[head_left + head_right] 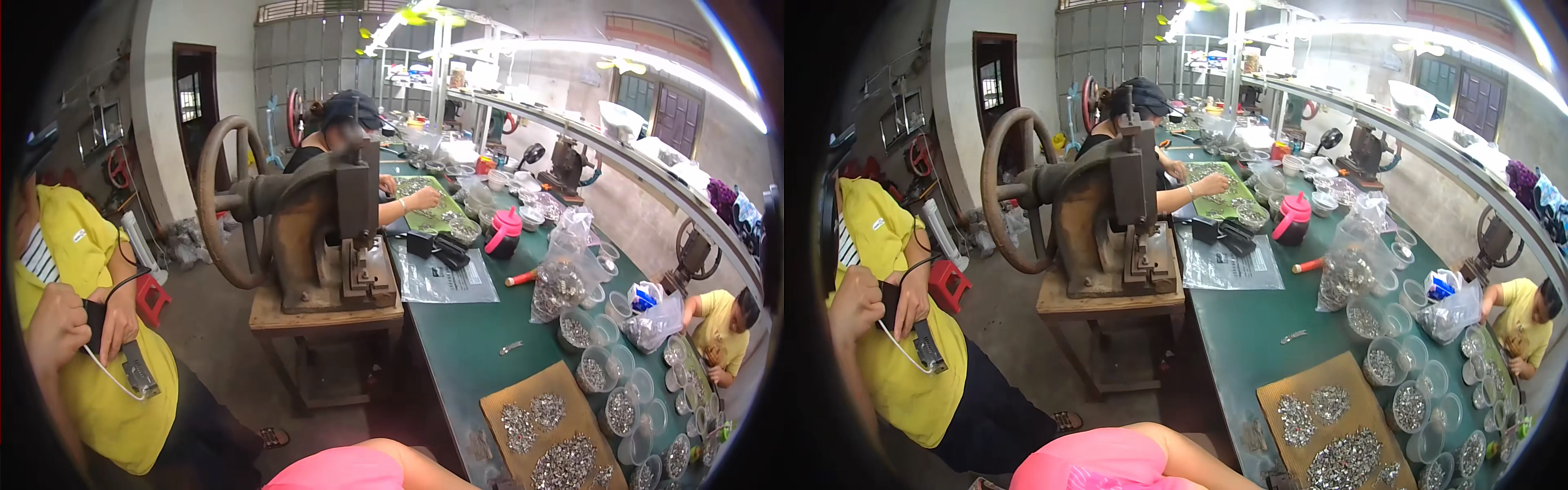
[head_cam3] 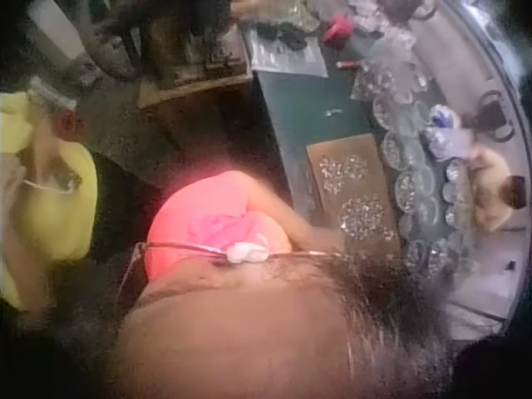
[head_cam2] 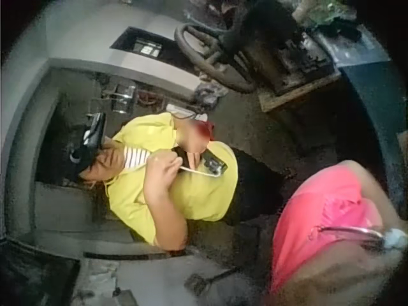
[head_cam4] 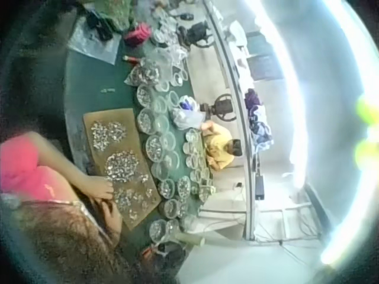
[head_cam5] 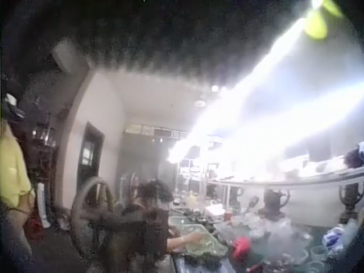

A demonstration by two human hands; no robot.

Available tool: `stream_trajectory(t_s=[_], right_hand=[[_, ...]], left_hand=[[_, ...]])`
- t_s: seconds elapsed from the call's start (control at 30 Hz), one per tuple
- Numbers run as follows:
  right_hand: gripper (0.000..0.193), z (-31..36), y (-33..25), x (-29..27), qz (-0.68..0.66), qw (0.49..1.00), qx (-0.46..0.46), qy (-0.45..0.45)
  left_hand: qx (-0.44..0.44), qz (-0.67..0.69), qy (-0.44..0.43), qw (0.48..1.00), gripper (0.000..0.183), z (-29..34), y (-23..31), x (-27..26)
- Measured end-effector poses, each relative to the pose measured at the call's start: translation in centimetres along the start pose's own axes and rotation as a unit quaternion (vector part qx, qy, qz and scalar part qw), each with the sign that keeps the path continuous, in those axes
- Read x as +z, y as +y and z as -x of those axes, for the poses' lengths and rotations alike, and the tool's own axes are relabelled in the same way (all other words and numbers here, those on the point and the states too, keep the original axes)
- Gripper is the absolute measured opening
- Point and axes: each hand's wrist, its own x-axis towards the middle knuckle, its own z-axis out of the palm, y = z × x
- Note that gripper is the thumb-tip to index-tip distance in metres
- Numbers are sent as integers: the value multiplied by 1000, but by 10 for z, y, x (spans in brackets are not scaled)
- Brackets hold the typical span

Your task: The person presses a metal jig using a manual rotary press machine and loads small metal components into the jig by hand on the work table.

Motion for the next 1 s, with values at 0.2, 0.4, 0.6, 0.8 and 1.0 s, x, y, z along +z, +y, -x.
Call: stream_trajectory(t_s=[0.2,0.4,0.6,0.8,1.0], right_hand=[[49,4,-16,-1,-26,998,52,-4],[48,2,-1,2,-14,998,63,-17],[49,7,8,6,-34,999,23,-5],[51,4,2,8,62,994,85,6],[49,22,-61,-11,15,994,95,-47]], left_hand=[[-111,-35,-178,977,33,-24,33,-64],[-150,39,-129,980,34,-17,35,-81],[-46,-55,-114,991,28,-17,37,-71],[-100,-51,-195,974,32,-16,31,-61],[-119,53,-129,983,34,-11,29,-53]])
